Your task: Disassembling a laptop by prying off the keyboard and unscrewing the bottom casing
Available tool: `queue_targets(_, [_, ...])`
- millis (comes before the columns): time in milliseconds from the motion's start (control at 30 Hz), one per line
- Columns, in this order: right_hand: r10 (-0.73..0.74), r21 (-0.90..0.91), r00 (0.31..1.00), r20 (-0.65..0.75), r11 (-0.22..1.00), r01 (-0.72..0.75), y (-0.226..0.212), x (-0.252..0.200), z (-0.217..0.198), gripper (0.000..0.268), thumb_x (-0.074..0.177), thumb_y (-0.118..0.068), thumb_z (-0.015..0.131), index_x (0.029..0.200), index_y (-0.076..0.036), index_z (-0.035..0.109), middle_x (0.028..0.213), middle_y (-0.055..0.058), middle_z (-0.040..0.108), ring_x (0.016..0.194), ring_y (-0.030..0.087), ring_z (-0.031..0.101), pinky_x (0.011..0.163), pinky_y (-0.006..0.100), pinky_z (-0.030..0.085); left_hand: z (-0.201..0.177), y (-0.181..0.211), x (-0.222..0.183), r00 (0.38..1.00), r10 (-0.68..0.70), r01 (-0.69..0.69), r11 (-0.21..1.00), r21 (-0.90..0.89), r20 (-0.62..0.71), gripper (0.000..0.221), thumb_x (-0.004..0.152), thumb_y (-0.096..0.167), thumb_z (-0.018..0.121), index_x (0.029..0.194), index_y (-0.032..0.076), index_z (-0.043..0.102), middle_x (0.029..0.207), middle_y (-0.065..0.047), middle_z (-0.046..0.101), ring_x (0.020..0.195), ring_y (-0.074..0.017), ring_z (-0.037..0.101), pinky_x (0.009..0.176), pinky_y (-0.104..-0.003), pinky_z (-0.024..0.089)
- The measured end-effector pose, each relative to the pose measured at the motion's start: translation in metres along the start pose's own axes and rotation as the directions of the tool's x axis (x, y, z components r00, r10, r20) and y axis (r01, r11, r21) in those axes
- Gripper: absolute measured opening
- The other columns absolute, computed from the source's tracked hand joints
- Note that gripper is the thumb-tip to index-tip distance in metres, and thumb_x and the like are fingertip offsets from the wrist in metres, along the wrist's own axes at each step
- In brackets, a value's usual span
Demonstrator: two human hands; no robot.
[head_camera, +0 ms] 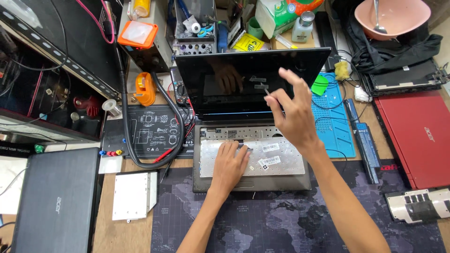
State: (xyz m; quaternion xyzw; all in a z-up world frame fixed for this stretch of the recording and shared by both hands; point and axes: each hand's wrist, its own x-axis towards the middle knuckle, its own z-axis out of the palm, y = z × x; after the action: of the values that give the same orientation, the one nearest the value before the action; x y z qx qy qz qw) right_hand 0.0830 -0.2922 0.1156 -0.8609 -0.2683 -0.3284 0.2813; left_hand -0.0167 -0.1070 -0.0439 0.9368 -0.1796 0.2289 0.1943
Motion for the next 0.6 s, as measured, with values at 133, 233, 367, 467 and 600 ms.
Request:
queue_targets(133, [-0.008, -0.033, 1.000, -0.006, 0.999, 0.008, -0.006, 0.031, 0.005, 0.023, 0.109, -0.020, 0.063, 0.092, -0.006, 0.059, 0.153, 0.019, 0.045, 0.144, 0.043, 0.042, 0.117, 0.058, 0.024, -0.013, 0.006, 0.005, 0.999, -0.020, 0.019, 1.000, 0.002, 0.037, 0.025, 0.102, 0.028, 0.060, 0.115, 0.010, 0.072, 0.110, -0.017, 0.068, 0.113, -0.0286, 0.063, 0.108, -0.044, 0.041])
queue_targets(233, [0.054, -0.106, 0.982, 0.180, 0.994, -0.035, -0.001, 0.046, 0.008, 0.021, 0.109, -0.023, 0.062, 0.093, -0.009, 0.062, 0.165, 0.025, 0.027, 0.155, 0.043, 0.025, 0.123, 0.061, 0.011, -0.029, 0.016, 0.004, 0.989, -0.021, 0.011, 0.998, 0.067, 0.144, 0.041, 0.105, 0.031, 0.053, 0.136, 0.004, 0.057, 0.129, -0.020, 0.060, 0.123, -0.0345, 0.055, 0.113, -0.050, 0.038])
queue_targets(367, [-0.013, -0.187, 0.979, 0.203, 0.981, 0.052, 0.002, 0.055, 0.012, 0.026, 0.110, -0.027, 0.060, 0.090, -0.010, 0.062, 0.157, 0.021, 0.041, 0.151, 0.040, 0.032, 0.118, 0.065, 0.010, -0.026, 0.018, -0.004, 0.992, -0.022, 0.000, 0.986, 0.169, 0.128, 0.052, 0.108, 0.039, 0.042, 0.150, 0.008, 0.047, 0.142, -0.019, 0.057, 0.135, -0.0349, 0.051, 0.119, -0.050, 0.032])
queue_targets(467, [-0.028, -0.215, 0.984, 0.174, 0.974, 0.066, -0.003, 0.050, 0.011, 0.024, 0.108, -0.026, 0.062, 0.091, -0.010, 0.063, 0.148, 0.017, 0.048, 0.145, 0.037, 0.039, 0.116, 0.064, 0.015, -0.030, 0.020, -0.003, 0.990, -0.031, 0.007, 0.985, 0.172, 0.136, 0.053, 0.108, 0.039, 0.043, 0.151, 0.008, 0.045, 0.143, -0.017, 0.055, 0.135, -0.0339, 0.048, 0.118, -0.050, 0.033])
queue_targets(600, [0.012, -0.248, 0.991, 0.131, 0.969, 0.021, -0.027, 0.035, 0.003, 0.027, 0.108, -0.030, 0.059, 0.090, -0.011, 0.065, 0.148, 0.018, 0.047, 0.146, 0.037, 0.036, 0.117, 0.060, 0.014, -0.030, 0.019, -0.003, 0.991, -0.039, 0.019, 0.988, 0.156, 0.126, 0.056, 0.107, 0.037, 0.043, 0.153, 0.005, 0.039, 0.141, -0.018, 0.055, 0.135, -0.0357, 0.047, 0.119, -0.051, 0.031])
